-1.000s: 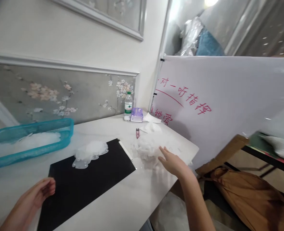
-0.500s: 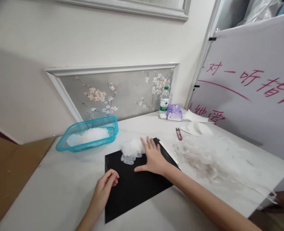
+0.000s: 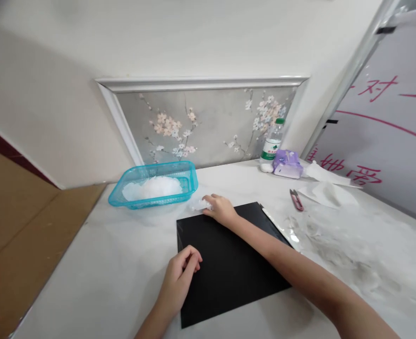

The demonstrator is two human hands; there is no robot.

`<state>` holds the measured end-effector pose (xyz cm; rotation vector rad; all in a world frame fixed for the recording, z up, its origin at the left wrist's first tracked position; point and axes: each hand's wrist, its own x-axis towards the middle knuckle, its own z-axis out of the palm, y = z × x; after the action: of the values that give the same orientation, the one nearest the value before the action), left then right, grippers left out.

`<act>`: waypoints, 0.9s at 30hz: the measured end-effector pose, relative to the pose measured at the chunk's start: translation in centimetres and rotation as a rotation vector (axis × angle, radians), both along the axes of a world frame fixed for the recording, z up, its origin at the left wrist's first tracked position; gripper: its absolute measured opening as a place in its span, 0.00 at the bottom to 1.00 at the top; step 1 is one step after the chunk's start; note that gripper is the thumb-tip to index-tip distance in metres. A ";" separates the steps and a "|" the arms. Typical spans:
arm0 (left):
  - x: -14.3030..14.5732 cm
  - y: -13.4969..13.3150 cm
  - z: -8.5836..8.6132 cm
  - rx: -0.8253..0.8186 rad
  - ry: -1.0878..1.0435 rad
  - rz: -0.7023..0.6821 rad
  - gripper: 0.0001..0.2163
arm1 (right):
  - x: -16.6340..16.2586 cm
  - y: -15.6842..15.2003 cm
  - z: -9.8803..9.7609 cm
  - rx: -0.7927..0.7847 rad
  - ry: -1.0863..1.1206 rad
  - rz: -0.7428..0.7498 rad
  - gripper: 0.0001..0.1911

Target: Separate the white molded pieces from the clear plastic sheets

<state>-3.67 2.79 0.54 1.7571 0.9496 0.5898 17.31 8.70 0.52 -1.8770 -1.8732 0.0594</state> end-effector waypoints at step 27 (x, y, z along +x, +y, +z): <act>-1.0 -1.6 0.0 0.575 0.354 -0.169 0.08 | -4.7 -6.2 3.1 0.167 0.028 0.161 0.31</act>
<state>-4.67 1.16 0.58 2.4916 0.9073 0.4772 12.62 2.47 3.66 -1.6058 -1.9432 -0.0174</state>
